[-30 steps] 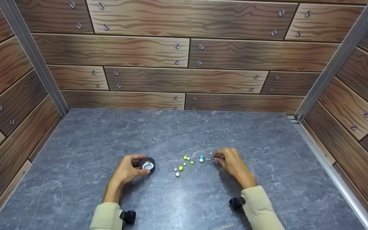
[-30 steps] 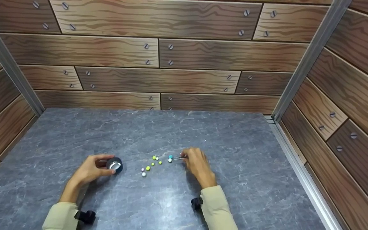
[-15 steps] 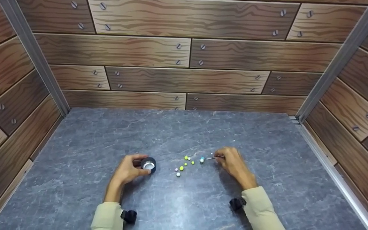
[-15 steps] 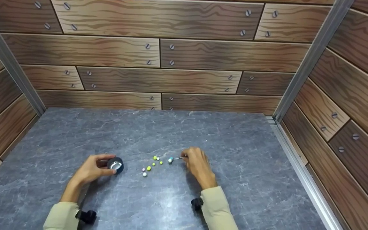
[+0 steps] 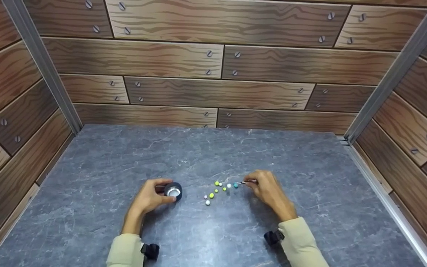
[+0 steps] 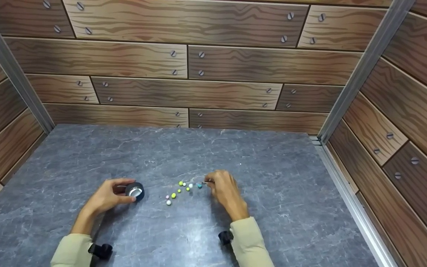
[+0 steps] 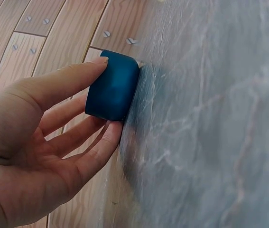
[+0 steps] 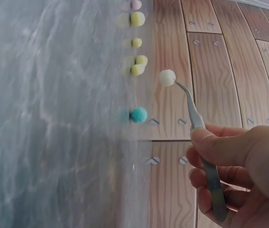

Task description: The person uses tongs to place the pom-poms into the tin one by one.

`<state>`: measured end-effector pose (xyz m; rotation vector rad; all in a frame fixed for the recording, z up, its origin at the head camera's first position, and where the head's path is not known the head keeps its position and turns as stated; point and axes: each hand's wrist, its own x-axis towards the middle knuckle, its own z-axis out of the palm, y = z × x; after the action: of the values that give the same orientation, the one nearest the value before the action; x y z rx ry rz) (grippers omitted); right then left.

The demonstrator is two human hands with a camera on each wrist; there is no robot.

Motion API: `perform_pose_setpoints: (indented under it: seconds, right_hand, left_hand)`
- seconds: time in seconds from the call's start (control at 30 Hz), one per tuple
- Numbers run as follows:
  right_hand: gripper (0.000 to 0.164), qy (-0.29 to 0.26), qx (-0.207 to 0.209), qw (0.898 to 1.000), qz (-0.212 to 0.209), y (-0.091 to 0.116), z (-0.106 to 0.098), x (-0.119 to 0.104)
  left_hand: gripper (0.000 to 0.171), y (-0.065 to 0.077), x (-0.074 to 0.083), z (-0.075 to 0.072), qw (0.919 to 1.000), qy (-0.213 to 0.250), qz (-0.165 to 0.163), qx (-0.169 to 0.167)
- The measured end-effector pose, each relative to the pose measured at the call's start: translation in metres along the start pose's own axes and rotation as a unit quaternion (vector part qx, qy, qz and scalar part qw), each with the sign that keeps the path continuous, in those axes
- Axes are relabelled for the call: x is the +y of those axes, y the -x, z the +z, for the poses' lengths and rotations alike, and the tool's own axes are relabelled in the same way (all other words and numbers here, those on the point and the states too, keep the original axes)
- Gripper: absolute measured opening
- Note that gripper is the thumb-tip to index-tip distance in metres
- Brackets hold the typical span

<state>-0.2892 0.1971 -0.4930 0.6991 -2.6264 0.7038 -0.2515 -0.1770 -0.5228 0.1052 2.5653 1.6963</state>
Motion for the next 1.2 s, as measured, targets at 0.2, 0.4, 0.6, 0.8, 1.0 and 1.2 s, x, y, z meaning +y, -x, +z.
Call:
perform_pose_setpoints:
  seconds: [0.2,0.4,0.6,0.8,1.0,1.2]
  right_hand:
    - [0.008,-0.04,-0.004,0.998,-0.038,-0.008,0.003,-0.008]
    - [0.007,-0.058,-0.013,0.997,-0.054,-0.013,0.01,-0.019]
    - [0.011,-0.061,-0.041,0.996,-0.056,-0.02,0.018,-0.032]
    - [0.01,-0.065,-0.038,0.994,-0.085,-0.032,0.028,-0.051]
    - [0.01,-0.067,-0.041,0.994,-0.081,-0.038,0.036,-0.065]
    - [0.009,-0.063,-0.045,0.993,-0.089,-0.041,0.045,-0.072]
  left_hand:
    - [0.061,-0.001,0.001,0.001,0.9999,0.007,0.005,-0.007]
    - [0.061,0.0,-0.001,0.003,0.9999,0.01,0.005,-0.005]
    - [0.059,-0.001,-0.001,0.002,1.0,0.002,0.001,0.001]
    - [0.06,0.0,0.002,-0.002,1.0,0.002,0.004,-0.001]
    - [0.062,0.0,0.005,-0.002,0.9997,0.005,0.02,-0.016]
    - [0.061,0.001,0.002,0.0,0.9996,0.009,0.021,-0.017]
